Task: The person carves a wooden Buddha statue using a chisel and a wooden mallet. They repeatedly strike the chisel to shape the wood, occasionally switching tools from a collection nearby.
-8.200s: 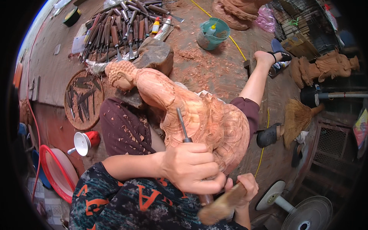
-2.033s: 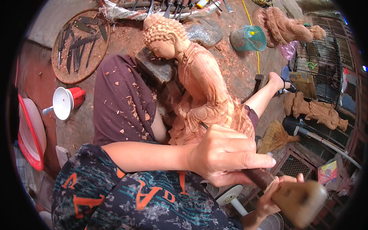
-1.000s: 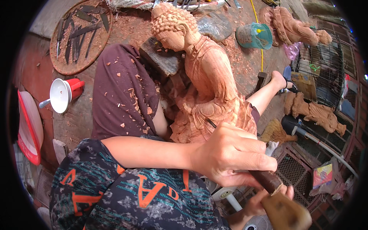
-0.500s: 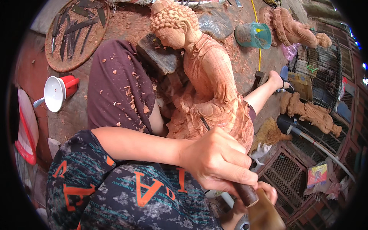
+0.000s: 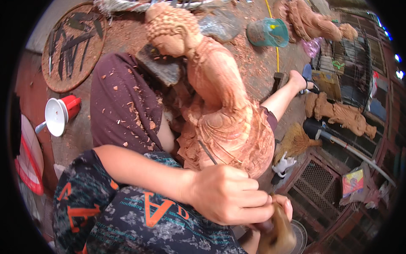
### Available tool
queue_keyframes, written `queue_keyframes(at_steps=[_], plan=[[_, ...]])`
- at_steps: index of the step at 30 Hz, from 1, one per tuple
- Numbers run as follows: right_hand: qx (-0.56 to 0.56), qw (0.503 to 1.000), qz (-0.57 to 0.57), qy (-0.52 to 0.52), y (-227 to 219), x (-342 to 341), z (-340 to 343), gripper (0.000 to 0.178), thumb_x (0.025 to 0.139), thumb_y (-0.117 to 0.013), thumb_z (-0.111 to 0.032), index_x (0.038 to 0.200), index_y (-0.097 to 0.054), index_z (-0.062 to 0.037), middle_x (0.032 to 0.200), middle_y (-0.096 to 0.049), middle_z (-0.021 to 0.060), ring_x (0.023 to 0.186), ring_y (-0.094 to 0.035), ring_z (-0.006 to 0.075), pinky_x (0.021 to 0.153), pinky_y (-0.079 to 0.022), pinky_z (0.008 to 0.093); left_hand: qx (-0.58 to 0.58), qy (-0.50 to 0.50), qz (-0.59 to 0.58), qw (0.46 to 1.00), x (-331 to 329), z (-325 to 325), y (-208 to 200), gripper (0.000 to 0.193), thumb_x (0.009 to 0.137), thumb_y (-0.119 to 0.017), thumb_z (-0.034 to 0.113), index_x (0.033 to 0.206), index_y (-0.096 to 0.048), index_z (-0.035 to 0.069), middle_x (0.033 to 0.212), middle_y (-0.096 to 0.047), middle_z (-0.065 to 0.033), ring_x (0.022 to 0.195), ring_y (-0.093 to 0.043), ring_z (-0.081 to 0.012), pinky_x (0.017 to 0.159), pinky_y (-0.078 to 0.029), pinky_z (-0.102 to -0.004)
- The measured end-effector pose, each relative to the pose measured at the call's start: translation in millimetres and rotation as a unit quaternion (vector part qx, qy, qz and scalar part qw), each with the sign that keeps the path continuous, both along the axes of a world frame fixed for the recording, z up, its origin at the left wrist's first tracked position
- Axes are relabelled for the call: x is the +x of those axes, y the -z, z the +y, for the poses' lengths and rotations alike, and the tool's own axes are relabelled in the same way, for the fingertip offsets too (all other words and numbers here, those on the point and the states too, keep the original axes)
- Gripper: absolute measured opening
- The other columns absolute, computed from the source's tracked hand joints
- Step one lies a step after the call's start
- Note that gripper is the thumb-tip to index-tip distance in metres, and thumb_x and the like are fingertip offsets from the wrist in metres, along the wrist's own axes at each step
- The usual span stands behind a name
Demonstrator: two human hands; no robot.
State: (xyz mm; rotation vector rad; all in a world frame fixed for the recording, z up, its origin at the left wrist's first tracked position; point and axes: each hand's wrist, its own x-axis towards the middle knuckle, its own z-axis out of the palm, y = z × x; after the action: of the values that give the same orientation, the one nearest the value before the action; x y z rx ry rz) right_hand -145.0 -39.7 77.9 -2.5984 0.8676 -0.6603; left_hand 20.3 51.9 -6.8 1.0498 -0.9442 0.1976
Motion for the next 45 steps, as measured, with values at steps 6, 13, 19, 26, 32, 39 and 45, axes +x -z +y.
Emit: queue_keyframes(at_steps=[6, 13, 19, 26, 32, 39, 45], plan=[[0.239, 0.962, -0.128, 0.012, -10, 1, -44, 0.065, 0.084, -0.061, -0.030, 0.133, -0.030, -0.0020, 0.090, -0.049, 0.0068, 0.073, -0.048, 0.0147, 0.069, -0.043, 0.0287, 0.061, -0.008, 0.007, 0.998, -1, -29, -30, 0.021, 0.080, -0.056, 0.021, 0.094, -0.053, 0.006, 0.063, -0.041, -0.0003, 0.051, -0.048, -0.0110, 0.039, -0.039, -0.0247], [0.208, 0.976, -0.050, 0.047, -22, 36, -61, 0.059, 0.080, -0.063, -0.008, 0.131, -0.034, 0.0021, 0.115, -0.050, 0.0093, 0.098, -0.054, 0.0183, 0.086, -0.043, 0.0287, 0.072, -0.028, 0.117, 0.990, 24, -65, -28, 0.040, 0.081, -0.061, 0.024, 0.118, -0.048, 0.014, 0.072, -0.044, -0.0073, 0.051, -0.054, -0.0224, 0.041, -0.044, -0.0323], [0.261, 0.965, -0.036, -0.013, -24, 62, -72, 0.070, 0.079, -0.062, -0.003, 0.137, -0.022, -0.0008, 0.074, -0.046, 0.0035, 0.063, -0.044, 0.0096, 0.060, -0.040, 0.0219, 0.111, -0.036, 0.210, 0.971, 29, -66, -22, 0.037, 0.081, -0.063, 0.025, 0.116, -0.057, 0.015, 0.064, -0.052, -0.0061, 0.054, -0.059, -0.0241, 0.046, -0.046, -0.0344], [0.255, 0.966, -0.034, -0.028, -39, 82, -84, 0.069, 0.079, -0.059, 0.000, 0.137, -0.021, -0.0013, 0.074, -0.047, 0.0047, 0.061, -0.046, 0.0102, 0.059, -0.042, 0.0230, 0.047, -0.056, 0.291, 0.954, 34, -67, -18, 0.043, 0.082, -0.063, 0.017, 0.123, -0.053, 0.012, 0.069, -0.056, -0.0079, 0.059, -0.060, -0.0263, 0.050, -0.047, -0.0350], [0.036, 0.988, 0.141, -0.054, -57, 96, -88, 0.054, 0.080, -0.059, 0.005, 0.130, -0.039, -0.0003, 0.080, -0.048, 0.0002, 0.068, -0.043, 0.0065, 0.064, -0.037, 0.0188, 0.022, -0.064, 0.296, 0.953, 36, -70, -14, 0.049, 0.081, -0.063, 0.017, 0.128, -0.049, 0.011, 0.073, -0.055, -0.0097, 0.063, -0.060, -0.0255, 0.052, -0.046, -0.0360], [-0.049, 0.980, 0.187, -0.050, -65, 89, -92, 0.054, 0.078, -0.062, 0.005, 0.128, -0.043, -0.0008, 0.081, -0.048, -0.0001, 0.071, -0.045, 0.0075, 0.066, -0.037, 0.0187, 0.062, -0.021, 0.315, 0.947, 36, -58, -17, 0.047, 0.080, -0.064, 0.017, 0.125, -0.053, 0.011, 0.083, -0.059, -0.0119, 0.065, -0.061, -0.0246, 0.052, -0.048, -0.0348], [0.114, 0.991, 0.060, -0.021, -68, 104, -78, 0.065, 0.079, -0.058, 0.003, 0.138, -0.030, -0.0011, 0.079, -0.050, 0.0015, 0.067, -0.045, 0.0073, 0.064, -0.038, 0.0188, 0.019, -0.051, 0.292, 0.955, 35, -58, -14, 0.048, 0.081, -0.064, 0.019, 0.127, -0.052, 0.011, 0.068, -0.052, -0.0074, 0.056, -0.055, -0.0246, 0.048, -0.044, -0.0351]])
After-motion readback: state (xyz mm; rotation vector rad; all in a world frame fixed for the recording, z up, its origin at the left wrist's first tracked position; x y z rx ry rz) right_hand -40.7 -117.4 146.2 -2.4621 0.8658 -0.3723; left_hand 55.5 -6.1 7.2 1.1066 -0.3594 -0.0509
